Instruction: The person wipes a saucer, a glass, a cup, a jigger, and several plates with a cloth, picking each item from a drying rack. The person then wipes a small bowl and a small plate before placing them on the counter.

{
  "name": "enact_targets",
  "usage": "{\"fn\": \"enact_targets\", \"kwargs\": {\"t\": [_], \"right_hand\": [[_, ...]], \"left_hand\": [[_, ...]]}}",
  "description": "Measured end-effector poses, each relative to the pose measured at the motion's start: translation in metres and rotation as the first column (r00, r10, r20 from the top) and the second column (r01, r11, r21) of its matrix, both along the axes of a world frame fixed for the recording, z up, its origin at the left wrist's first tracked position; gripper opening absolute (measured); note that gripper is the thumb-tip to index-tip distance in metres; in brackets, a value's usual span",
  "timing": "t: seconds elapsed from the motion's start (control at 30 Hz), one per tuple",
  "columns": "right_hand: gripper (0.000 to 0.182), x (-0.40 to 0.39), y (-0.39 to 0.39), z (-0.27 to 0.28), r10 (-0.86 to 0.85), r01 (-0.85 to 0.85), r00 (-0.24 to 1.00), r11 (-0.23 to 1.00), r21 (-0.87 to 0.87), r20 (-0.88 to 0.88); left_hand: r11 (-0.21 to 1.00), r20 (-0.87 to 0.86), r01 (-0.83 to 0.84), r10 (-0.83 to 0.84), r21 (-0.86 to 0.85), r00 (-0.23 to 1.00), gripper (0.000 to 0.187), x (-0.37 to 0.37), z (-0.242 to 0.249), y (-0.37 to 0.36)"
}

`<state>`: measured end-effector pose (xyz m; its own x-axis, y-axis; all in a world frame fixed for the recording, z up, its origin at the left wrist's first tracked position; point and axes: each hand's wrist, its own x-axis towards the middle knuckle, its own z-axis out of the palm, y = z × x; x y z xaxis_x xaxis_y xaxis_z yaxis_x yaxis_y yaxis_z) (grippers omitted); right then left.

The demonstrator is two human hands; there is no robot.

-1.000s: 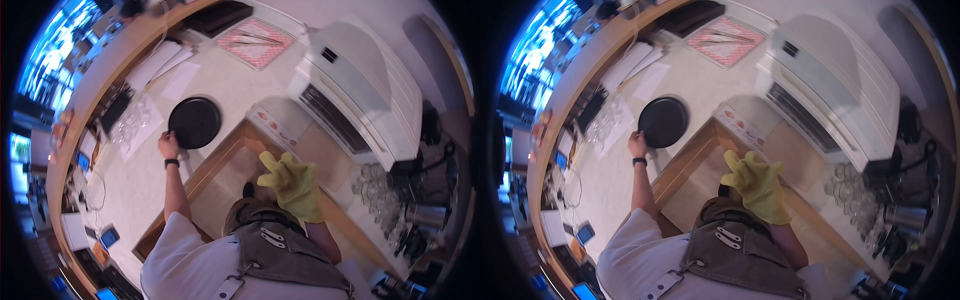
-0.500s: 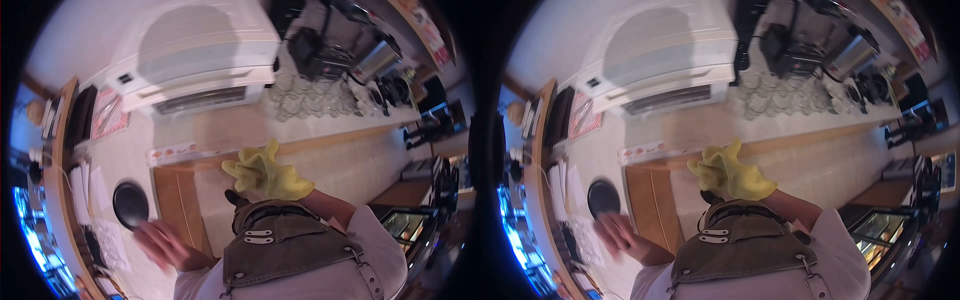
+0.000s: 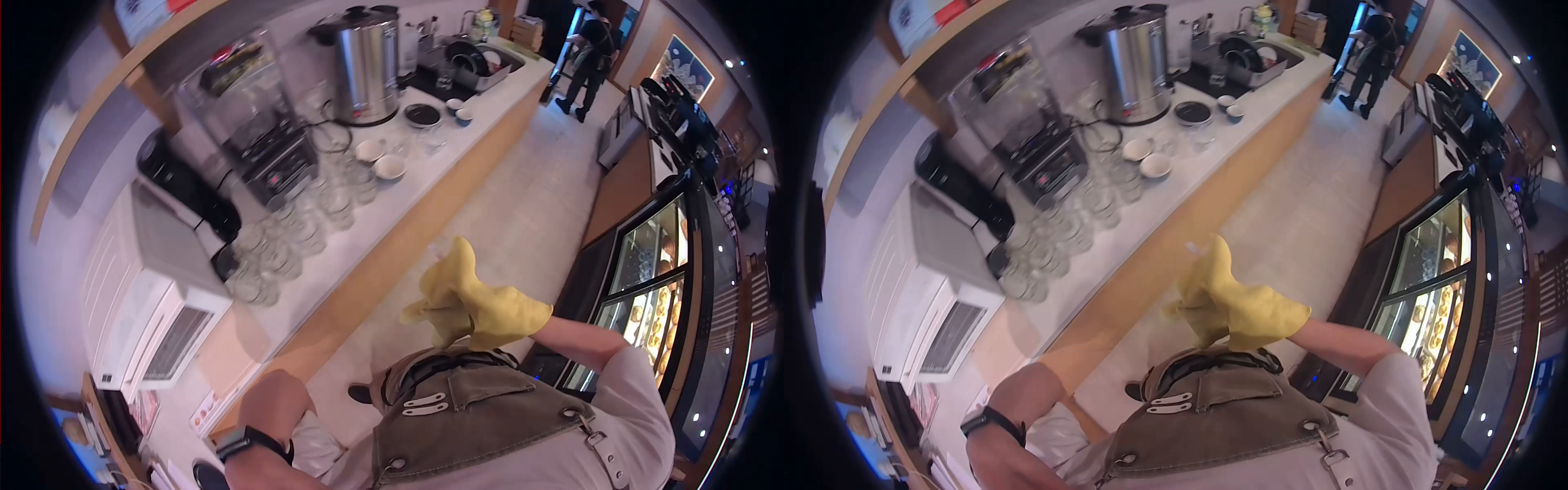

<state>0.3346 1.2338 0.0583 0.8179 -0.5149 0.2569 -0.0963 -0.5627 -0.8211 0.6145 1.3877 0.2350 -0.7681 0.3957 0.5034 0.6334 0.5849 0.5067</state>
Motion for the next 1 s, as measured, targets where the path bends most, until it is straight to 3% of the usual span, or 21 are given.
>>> {"fn": "enact_targets", "kwargs": {"t": [0.07,0.1,0.17,0.2,0.23,0.27,0.4,0.47,0.6,0.63,0.73,0.77,0.87,0.9,0.93,1.0], "right_hand": [[0.085,-0.041,-0.017,-0.008,-0.06,0.061,0.998,0.998,0.034,-0.022],[0.085,-0.062,-0.025,-0.013,-0.096,0.098,0.994,0.994,0.045,-0.059],[0.084,-0.097,-0.041,-0.037,-0.209,0.217,0.957,0.976,0.02,-0.202],[0.084,-0.11,-0.053,-0.05,-0.271,0.279,0.927,0.96,-0.005,-0.261],[0.084,-0.12,-0.066,-0.06,-0.336,0.345,0.888,0.938,-0.03,-0.313],[0.084,-0.126,-0.078,-0.061,-0.385,0.402,0.842,0.915,-0.036,-0.377],[0.084,-0.128,-0.129,-0.048,-0.471,0.578,0.615,0.815,-0.045,-0.632],[0.084,-0.14,-0.165,-0.047,-0.48,0.618,0.558,0.785,-0.047,-0.677],[0.083,-0.169,-0.252,-0.055,-0.486,0.616,0.588,0.787,-0.032,-0.646],[0.082,-0.175,-0.276,-0.056,-0.483,0.612,0.59,0.79,-0.033,-0.647],[0.081,-0.193,-0.347,-0.055,-0.457,0.592,0.583,0.805,-0.034,-0.671],[0.081,-0.199,-0.368,-0.052,-0.443,0.585,0.573,0.81,-0.034,-0.689],[0.079,-0.212,-0.425,-0.026,-0.473,0.666,0.597,0.742,0.072,-0.648],[0.081,-0.217,-0.445,-0.028,-0.522,0.642,0.691,0.761,0.093,-0.499],[0.082,-0.225,-0.464,-0.034,-0.553,0.615,0.762,0.781,0.109,-0.336],[0.085,-0.242,-0.495,-0.052,-0.58,0.596,0.8,0.797,0.098,-0.15]], "left_hand": [[0.999,-0.077,0.039,-0.039,-0.005,0.996,0.022,-0.034,-0.001,-0.048],[0.972,-0.123,0.138,-0.116,0.19,0.986,0.02,-0.058,-0.015,-0.078],[0.867,-0.007,0.418,-0.432,0.271,0.902,0.014,-0.13,-0.037,-0.165],[0.816,-0.191,0.345,-0.288,0.463,0.938,0.02,-0.176,-0.052,-0.179],[0.815,-0.161,0.26,-0.205,0.518,0.965,0.022,-0.223,-0.053,-0.197],[0.802,-0.242,0.216,-0.092,0.557,0.966,0.016,-0.266,-0.049,-0.203],[0.676,-0.26,0.46,-0.382,0.576,0.887,0.012,-0.372,-0.043,-0.229],[0.745,-0.318,0.512,-0.406,0.427,0.857,0.01,-0.407,-0.045,-0.255],[0.766,-0.435,0.556,-0.402,0.322,0.806,0.012,-0.444,-0.048,-0.323],[0.725,-0.451,0.616,-0.459,0.308,0.765,0.014,-0.447,-0.043,-0.346],[0.501,-0.413,0.709,-0.582,0.496,0.7,0.019,-0.452,-0.029,-0.415],[0.852,-0.639,0.475,-0.241,0.221,0.73,0.025,-0.46,-0.023,-0.432],[0.742,-0.66,0.65,-0.407,0.164,0.631,0.029,-0.462,-0.007,-0.512],[0.548,-0.673,0.767,-0.43,0.334,0.601,0.03,-0.47,-0.018,-0.518],[0.684,-0.582,0.651,-0.395,0.331,0.711,0.03,-0.468,-0.025,-0.537],[0.669,-0.468,0.595,-0.393,0.446,0.792,0.027,-0.46,-0.044,-0.587]]}}
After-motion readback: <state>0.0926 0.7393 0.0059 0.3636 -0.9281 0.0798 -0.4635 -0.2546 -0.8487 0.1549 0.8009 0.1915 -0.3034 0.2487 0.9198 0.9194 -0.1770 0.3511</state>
